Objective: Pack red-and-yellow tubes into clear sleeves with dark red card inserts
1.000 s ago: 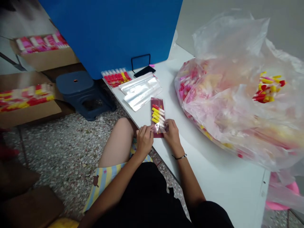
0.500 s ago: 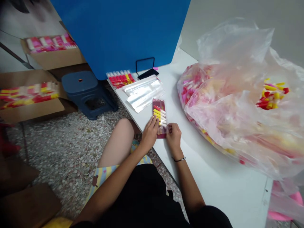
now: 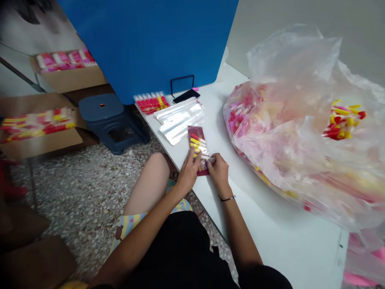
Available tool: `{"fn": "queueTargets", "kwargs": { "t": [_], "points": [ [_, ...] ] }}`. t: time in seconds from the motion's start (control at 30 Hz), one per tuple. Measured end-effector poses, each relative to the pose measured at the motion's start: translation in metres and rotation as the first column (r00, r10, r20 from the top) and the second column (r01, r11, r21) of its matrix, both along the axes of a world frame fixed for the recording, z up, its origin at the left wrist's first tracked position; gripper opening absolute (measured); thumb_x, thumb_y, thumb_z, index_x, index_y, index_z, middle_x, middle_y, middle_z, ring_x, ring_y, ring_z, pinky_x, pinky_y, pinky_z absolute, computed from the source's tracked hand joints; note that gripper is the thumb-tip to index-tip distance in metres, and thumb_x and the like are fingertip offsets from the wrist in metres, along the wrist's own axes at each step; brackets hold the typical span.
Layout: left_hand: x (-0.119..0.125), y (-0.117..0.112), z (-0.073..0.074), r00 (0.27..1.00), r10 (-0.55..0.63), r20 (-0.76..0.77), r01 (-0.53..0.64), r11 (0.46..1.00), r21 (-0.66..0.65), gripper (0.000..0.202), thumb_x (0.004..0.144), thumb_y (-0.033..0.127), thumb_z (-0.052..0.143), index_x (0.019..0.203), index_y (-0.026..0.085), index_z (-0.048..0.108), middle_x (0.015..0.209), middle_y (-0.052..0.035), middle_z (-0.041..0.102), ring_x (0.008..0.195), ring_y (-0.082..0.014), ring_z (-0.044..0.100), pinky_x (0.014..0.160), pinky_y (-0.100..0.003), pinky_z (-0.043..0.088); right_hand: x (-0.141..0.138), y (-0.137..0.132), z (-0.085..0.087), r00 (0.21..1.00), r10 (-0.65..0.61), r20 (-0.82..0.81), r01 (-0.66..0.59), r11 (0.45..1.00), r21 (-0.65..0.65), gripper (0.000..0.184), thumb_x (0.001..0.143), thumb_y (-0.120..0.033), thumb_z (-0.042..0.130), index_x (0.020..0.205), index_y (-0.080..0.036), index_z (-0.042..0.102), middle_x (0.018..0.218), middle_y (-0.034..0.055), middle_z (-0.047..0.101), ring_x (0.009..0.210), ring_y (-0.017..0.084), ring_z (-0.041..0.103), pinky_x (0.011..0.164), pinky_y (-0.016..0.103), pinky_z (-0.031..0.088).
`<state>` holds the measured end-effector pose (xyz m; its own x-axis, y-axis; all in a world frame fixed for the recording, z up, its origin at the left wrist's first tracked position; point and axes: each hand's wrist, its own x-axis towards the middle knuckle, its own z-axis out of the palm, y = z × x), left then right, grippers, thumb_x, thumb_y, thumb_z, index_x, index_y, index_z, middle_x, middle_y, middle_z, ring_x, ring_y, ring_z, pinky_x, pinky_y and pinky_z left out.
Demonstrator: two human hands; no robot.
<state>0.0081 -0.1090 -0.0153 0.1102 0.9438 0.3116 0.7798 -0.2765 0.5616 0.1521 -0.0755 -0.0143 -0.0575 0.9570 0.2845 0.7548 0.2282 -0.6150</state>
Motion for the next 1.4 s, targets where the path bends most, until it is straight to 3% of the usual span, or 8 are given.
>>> {"fn": "queueTargets", "kwargs": {
  "t": [0.27, 0.43, 0.73, 0.9, 1.13, 1.27, 1.33, 1.4],
  "points": [
    [-0.016, -0.06, 0.004, 0.968, -0.022, 0.249, 0.046, 0.995, -0.09, 0.075, 0.079, -0.006, 0.031, 0.148, 0.022, 0.022, 0.155, -0.0135, 0.019, 0.143, -0.0245, 0.024, 0.114, -0.044, 0.033, -0.011, -0.055, 0.005, 0.877, 0.104, -0.469, -0.212, 0.96, -0.183, 0.069, 0.075, -0.032, 0.064, 0.138, -0.02, 0.038, 0.126, 0.0157, 0.058, 0.077, 0.019, 0.068, 0.066, 0.035, 0.059],
    [-0.046, -0.119, 0.023, 0.937, 0.001, 0.35, 0.096, 0.961, -0.261, 0.078, 0.08, 0.022, 0.063, 0.148, 0.026, 0.024, 0.156, -0.0122, 0.015, 0.142, -0.0322, 0.022, 0.112, -0.049, 0.033, -0.03, -0.119, 0.001, 0.71, 0.005, -0.704, -0.291, 0.912, -0.287, 0.054, 0.087, -0.034, 0.057, 0.138, -0.023, 0.042, 0.134, 0.0142, 0.054, 0.109, 0.026, 0.064, 0.087, 0.042, 0.057],
    [-0.105, -0.096, 0.02, 0.656, 0.344, 0.672, -0.171, 0.935, -0.312, 0.041, 0.091, 0.031, 0.051, 0.131, 0.022, 0.046, 0.127, -0.01, 0.057, 0.102, -0.0182, 0.062, 0.084, -0.027, 0.052, -0.053, -0.178, -0.015, 0.692, 0.085, -0.717, -0.448, 0.829, -0.334, 0.046, 0.091, -0.032, 0.053, 0.136, -0.026, 0.044, 0.135, 0.0131, 0.053, 0.113, 0.027, 0.061, 0.093, 0.046, 0.054],
    [-0.11, -0.112, 0.004, 0.534, 0.498, 0.684, -0.333, 0.867, -0.371, 0.022, 0.091, 0.029, 0.047, 0.108, 0.019, 0.057, 0.087, -0.0018, 0.066, 0.067, -0.0113, 0.061, 0.061, -0.02, 0.048, -0.085, -0.18, -0.036, 0.692, 0.137, -0.709, -0.477, 0.823, -0.307, 0.053, 0.093, -0.035, 0.048, 0.143, -0.025, 0.032, 0.142, 0.0133, 0.045, 0.119, 0.024, 0.057, 0.097, 0.042, 0.051],
    [-0.118, -0.117, -0.011, 0.657, 0.492, 0.571, -0.343, 0.87, -0.354, 0.019, 0.089, 0.028, 0.05, 0.096, 0.018, 0.064, 0.085, -0.0018, 0.067, 0.074, -0.0137, 0.061, 0.069, -0.023, 0.047, -0.085, -0.175, -0.033, 0.66, 0.474, -0.583, -0.73, 0.59, -0.346, 0.089, 0.086, -0.032, 0.06, 0.152, -0.025, 0.001, 0.157, 0.0113, 0.015, 0.144, 0.025, 0.02, 0.115, 0.05, 0.024],
    [-0.139, -0.104, -0.003, 0.728, 0.347, 0.591, -0.147, 0.922, -0.359, 0.021, 0.088, 0.023, 0.046, 0.091, 0.017, 0.066, 0.086, -0.0017, 0.068, 0.08, -0.0147, 0.061, 0.074, -0.023, 0.046, -0.068, -0.155, 0.005, 0.522, 0.65, -0.552, -0.846, 0.313, -0.432, 0.096, 0.073, -0.03, 0.073, 0.151, -0.027, 0.017, 0.144, 0.0122, 0.043, 0.127, 0.026, 0.049, 0.105, 0.047, 0.041],
    [-0.148, -0.097, 0.004, 0.742, 0.256, 0.62, 0.012, 0.919, -0.393, 0.018, 0.084, 0.019, 0.048, 0.084, 0.015, 0.065, 0.081, -0.001, 0.066, 0.075, -0.0137, 0.06, 0.07, -0.022, 0.045, -0.067, -0.136, 0.022, 0.584, 0.643, -0.496, -0.805, 0.381, -0.454, 0.078, 0.079, -0.03, 0.067, 0.146, -0.028, 0.029, 0.125, 0.0097, 0.06, 0.104, 0.023, 0.064, 0.094, 0.043, 0.051],
    [-0.15, -0.093, 0.011, 0.771, 0.185, 0.61, 0.114, 0.902, -0.417, 0.014, 0.079, 0.014, 0.048, 0.078, 0.015, 0.062, 0.075, 0.0002, 0.063, 0.068, -0.0121, 0.057, 0.065, -0.021, 0.043, -0.072, -0.116, 0.032, 0.779, 0.505, -0.37, -0.624, 0.676, -0.391, 0.052, 0.084, -0.031, 0.06, 0.134, -0.024, 0.046, 0.107, 0.0089, 0.066, 0.09, 0.021, 0.066, 0.083, 0.041, 0.055]
  ]
}}
